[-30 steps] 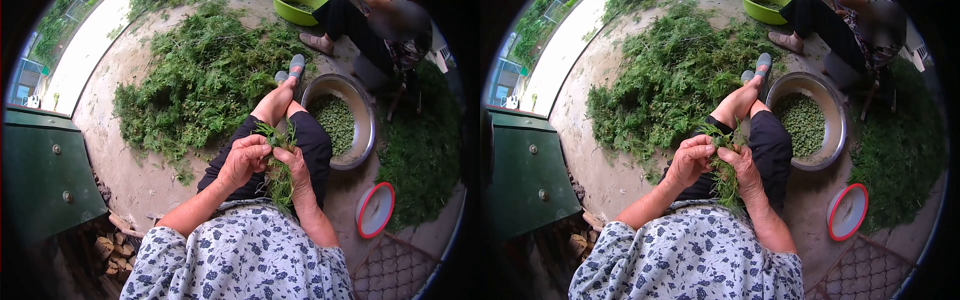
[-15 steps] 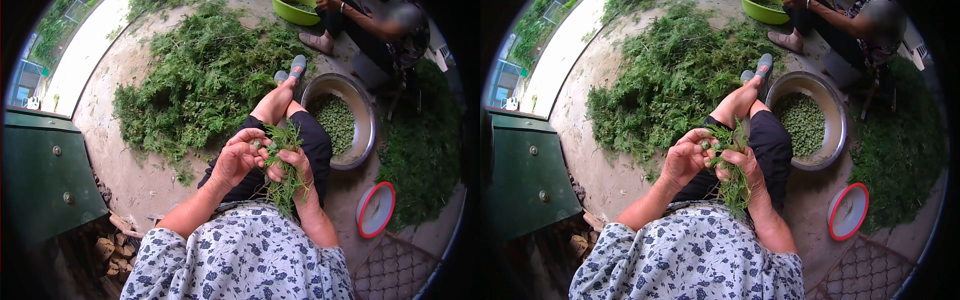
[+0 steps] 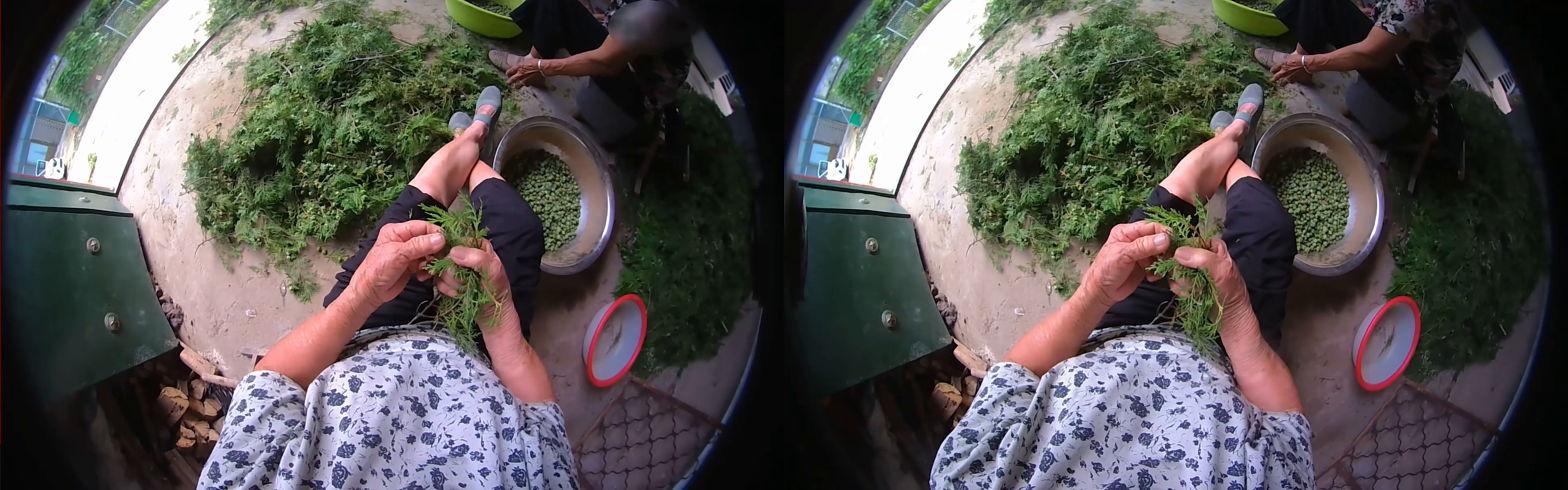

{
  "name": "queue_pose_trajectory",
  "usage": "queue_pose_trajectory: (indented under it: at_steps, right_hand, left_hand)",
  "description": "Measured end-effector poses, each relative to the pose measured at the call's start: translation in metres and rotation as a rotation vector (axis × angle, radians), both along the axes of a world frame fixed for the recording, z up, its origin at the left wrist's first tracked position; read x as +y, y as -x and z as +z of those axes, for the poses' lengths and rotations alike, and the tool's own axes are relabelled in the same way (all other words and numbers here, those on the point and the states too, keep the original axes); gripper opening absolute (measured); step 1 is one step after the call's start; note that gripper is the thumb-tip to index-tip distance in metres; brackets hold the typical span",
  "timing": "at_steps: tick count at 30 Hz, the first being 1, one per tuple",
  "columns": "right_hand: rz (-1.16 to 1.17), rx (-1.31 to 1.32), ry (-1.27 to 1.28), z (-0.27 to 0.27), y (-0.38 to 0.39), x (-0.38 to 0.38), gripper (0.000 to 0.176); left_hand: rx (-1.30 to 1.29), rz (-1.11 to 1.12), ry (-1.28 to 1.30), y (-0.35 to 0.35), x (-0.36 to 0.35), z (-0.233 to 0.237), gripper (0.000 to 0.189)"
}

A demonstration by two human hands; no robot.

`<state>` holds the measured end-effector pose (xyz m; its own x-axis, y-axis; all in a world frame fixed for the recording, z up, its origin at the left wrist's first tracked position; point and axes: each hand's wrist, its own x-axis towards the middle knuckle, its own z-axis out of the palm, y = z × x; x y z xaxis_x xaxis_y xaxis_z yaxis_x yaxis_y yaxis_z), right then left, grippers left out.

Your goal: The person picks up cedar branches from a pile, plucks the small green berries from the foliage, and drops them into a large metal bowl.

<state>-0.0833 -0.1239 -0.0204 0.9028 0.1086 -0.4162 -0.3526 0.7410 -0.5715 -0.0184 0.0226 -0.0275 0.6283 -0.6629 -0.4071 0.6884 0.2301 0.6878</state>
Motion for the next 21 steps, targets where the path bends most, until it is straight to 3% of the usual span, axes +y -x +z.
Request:
queue_pose_trajectory:
  at_steps: [9, 12, 14, 16, 21]
  right_hand:
    - [0.0, -0.024, -0.161, -0.011, 0.002, -0.004, 0.026]
    - [-0.04, -0.056, -0.132, -0.014, 0.002, -0.004, 0.02]
    - [-0.1, -0.176, -0.22, -0.02, 0.0, -0.009, 0.02]
    - [-0.129, -0.157, -0.173, -0.026, 0.0, -0.011, 0.025]
    - [-0.186, 0.154, -0.006, -0.057, -0.001, -0.012, 0.037]
  left_hand:
    - [0.288, 0.003, 0.247, 0.001, 0.001, -0.011, 0.028]
    - [0.294, 0.061, 0.222, 0.0, 0.0, -0.006, 0.024]
    - [0.341, 0.248, 0.226, -0.005, 0.0, -0.01, 0.023]
    - [0.386, 0.302, 0.332, -0.01, 0.008, -0.02, 0.03]
    - [0.399, 0.409, 0.248, -0.021, 0.001, -0.015, 0.037]
